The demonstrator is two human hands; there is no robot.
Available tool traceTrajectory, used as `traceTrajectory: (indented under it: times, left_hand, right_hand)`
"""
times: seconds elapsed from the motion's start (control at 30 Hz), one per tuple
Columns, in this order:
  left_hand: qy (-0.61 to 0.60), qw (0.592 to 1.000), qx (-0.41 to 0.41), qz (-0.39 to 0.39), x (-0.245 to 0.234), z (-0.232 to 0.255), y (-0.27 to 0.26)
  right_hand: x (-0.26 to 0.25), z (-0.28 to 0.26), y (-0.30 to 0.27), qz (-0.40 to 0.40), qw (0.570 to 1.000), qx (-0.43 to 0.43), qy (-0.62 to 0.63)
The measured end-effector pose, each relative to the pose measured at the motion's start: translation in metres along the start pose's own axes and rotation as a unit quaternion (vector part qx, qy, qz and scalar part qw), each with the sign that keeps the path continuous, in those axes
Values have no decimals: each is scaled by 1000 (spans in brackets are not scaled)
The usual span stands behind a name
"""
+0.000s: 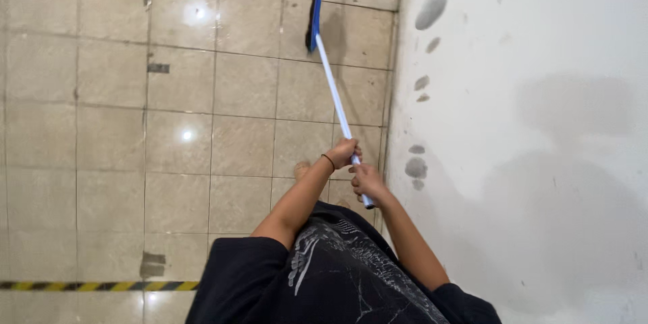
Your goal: The person sweeps the tiled floor using a broom, navigating around a motorcycle and a shoe rack.
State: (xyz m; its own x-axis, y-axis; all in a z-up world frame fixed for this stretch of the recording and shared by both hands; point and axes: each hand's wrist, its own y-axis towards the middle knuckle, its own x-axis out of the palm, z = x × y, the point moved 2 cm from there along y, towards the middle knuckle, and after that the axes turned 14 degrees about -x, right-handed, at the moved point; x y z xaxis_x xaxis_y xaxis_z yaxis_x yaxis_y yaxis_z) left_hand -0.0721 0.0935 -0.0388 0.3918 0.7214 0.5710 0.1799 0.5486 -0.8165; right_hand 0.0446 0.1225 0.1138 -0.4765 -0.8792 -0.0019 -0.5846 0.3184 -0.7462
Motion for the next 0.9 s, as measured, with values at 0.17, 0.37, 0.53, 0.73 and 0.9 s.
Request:
traceTrajectory:
  times: [0.17,0.37,0.53,0.73,0.9]
  left_hand:
    - [364,930,-20,-45,77,-70,9]
    - [177,927,-285,-166,120,-197,-7]
    - [210,959,-186,-32,103,-162,15]
    - [155,982,68,86,66,-6,43]
    - [251,968,4,-18,97,2,45]
  right_hand:
    - [-73,38,-99,57,994,28,85]
    - [-83,116,-182,113,988,96,45]
    - [-85,131,-106,20,912,121,391]
    - [-90,52,72,-38,888,40,456]
    - [-142,19,-10,-109,921,-13,374]
